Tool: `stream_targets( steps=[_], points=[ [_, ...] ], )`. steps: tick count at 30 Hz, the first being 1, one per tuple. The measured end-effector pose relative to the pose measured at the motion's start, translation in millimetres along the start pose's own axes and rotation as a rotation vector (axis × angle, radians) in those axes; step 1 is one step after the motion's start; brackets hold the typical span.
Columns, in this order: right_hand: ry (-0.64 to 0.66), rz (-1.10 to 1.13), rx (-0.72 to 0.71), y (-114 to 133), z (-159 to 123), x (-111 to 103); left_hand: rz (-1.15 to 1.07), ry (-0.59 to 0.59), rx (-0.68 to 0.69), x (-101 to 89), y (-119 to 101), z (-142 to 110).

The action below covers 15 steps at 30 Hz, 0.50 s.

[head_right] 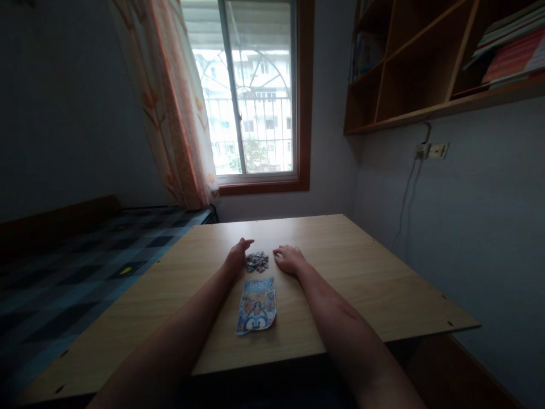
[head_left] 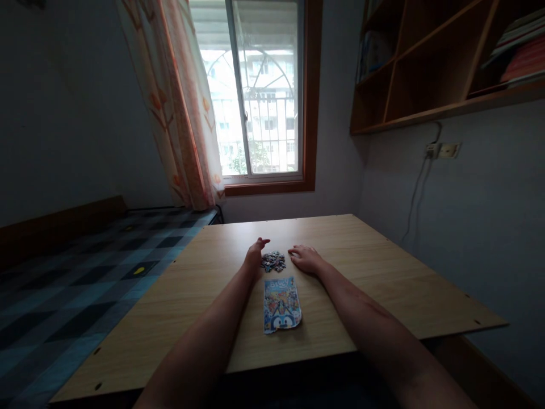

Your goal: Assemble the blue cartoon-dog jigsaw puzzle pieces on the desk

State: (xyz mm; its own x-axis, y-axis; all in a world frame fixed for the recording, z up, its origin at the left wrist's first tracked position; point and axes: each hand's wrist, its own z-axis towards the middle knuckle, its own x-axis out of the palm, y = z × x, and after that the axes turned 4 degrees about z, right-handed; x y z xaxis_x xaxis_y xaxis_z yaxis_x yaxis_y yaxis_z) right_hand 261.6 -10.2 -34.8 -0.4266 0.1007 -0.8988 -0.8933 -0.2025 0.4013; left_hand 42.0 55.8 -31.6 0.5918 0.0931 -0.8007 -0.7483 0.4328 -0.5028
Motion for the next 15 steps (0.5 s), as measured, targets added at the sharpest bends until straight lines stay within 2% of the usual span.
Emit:
stream_targets(
  steps=[5,10,15],
  points=[
    [-0.003,-0.010,-0.007,-2,0,1,0.094,-0.001,-0.006,-7.0,10,-7],
    [-0.009,-0.023,-0.013,0,-1,0,0.230,0.102,0.091,5.7,1,-16],
    [-0.008,-0.020,-0.017,2,-3,-2,0.297,0.160,0.126,16.1,-8,-23]
  ],
)
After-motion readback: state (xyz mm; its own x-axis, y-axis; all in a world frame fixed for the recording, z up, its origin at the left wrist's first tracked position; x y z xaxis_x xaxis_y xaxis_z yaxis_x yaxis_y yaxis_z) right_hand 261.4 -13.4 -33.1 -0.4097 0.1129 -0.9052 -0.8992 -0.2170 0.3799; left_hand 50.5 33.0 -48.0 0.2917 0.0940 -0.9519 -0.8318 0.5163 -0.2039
